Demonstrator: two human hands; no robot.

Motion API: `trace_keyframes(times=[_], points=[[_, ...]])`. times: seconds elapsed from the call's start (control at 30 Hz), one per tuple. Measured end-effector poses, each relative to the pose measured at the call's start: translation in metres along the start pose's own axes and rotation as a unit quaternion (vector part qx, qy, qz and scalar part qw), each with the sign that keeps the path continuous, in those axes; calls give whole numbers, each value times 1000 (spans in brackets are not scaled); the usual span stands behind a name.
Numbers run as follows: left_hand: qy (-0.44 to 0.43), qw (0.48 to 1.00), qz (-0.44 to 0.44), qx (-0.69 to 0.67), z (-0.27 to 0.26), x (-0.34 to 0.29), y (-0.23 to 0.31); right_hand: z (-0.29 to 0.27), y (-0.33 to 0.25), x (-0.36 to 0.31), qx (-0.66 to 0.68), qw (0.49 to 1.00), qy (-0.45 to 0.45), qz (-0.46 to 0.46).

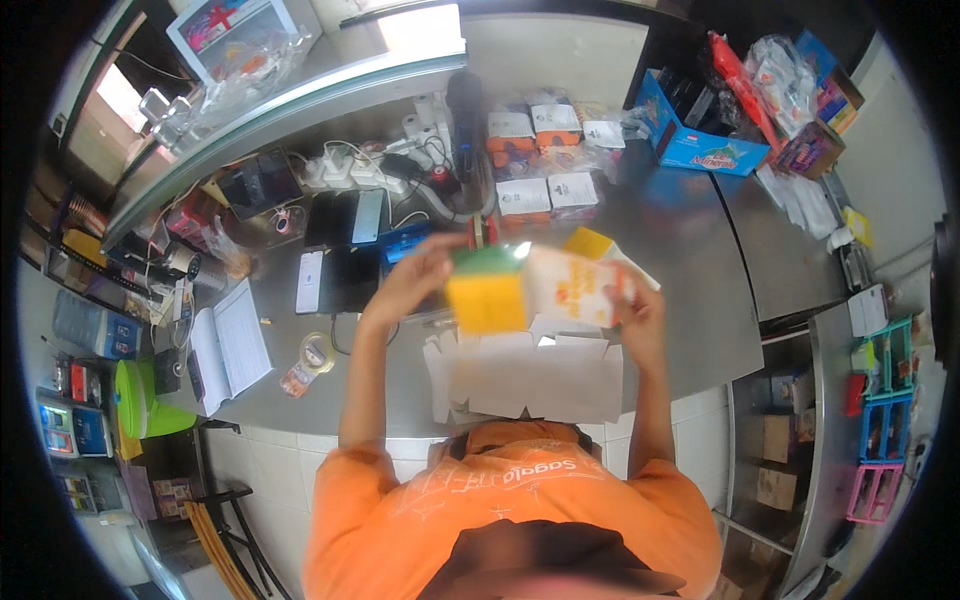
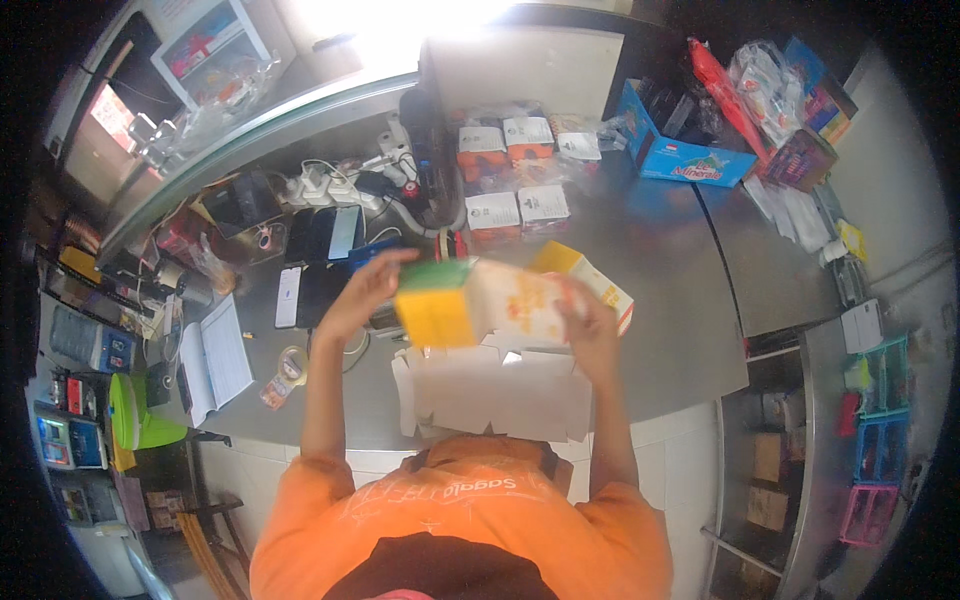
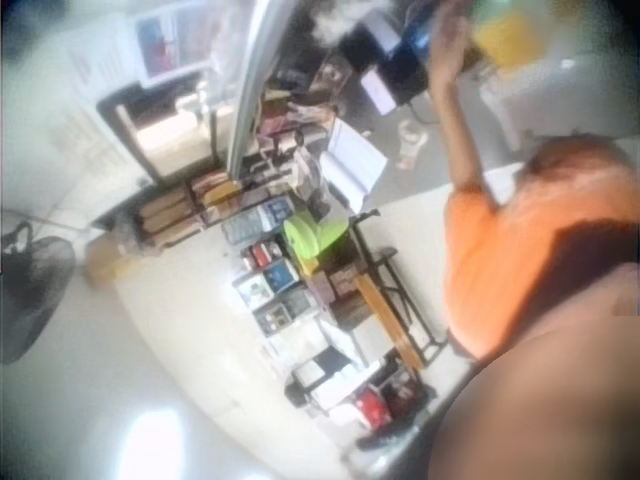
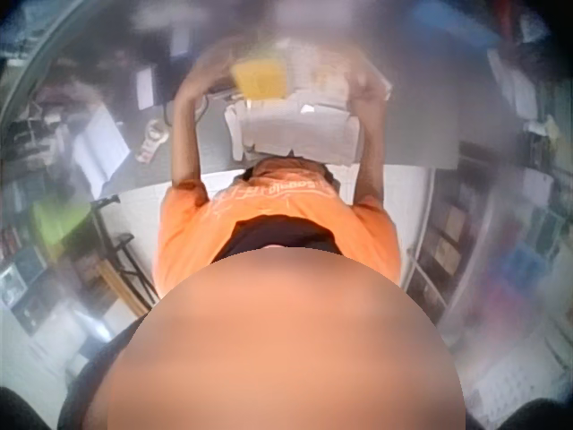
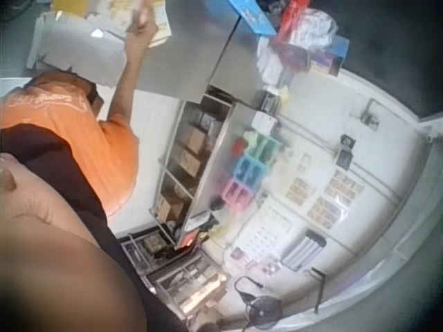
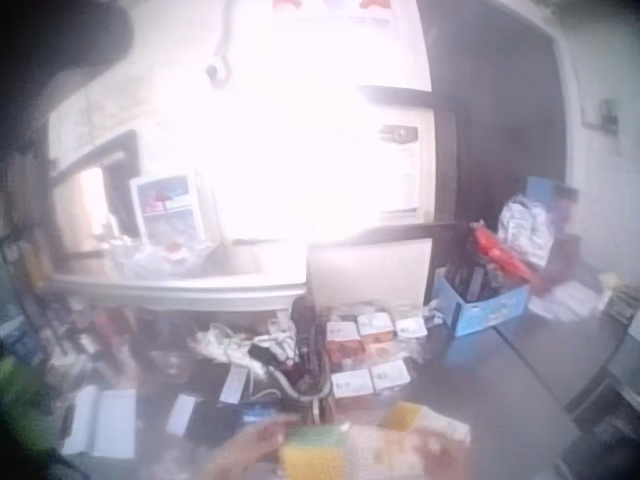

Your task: The person assembles small white cardboard boxes at a counter. They fold the flaps, tuck the tabs, and close each box, then place the finished boxes on the counter. The person also briefly handles a smartphone and a small orange item during the process.

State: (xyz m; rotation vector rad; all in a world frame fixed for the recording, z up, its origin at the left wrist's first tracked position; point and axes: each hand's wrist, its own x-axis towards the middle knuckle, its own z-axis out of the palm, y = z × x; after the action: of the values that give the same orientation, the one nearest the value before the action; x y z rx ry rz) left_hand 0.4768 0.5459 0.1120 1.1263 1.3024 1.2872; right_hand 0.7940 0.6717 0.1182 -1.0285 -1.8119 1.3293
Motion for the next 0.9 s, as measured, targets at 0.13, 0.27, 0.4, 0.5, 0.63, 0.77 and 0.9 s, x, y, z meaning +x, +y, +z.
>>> trace_keyframes(times=[0.13, 0.27, 0.4, 0.5, 0.63, 0.77, 0.9], points=[[-14, 999, 44, -3, 37, 102, -35, -27, 50, 19, 108, 978, 176, -11], [-3, 1000, 26, -12, 98, 188, -104, -41, 103, 33, 67, 970, 230, 45], [-32, 999, -1, 27, 129, 230, -167, -56, 164, 40, -10, 961, 263, 82], [-17, 975, 52, 215, 150, 236, -199, -60, 201, 41, -77, 954, 274, 93], [-43, 960, -92, 259, 159, 240, -215, -67, 220, 41, -116, 942, 283, 139], [-23, 925, -89, 369, 165, 238, -204, -78, 235, 37, -78, 946, 255, 186], [-91, 825, 56, 555, 186, 220, -187, -85, 273, 34, -166, 939, 192, 232]])
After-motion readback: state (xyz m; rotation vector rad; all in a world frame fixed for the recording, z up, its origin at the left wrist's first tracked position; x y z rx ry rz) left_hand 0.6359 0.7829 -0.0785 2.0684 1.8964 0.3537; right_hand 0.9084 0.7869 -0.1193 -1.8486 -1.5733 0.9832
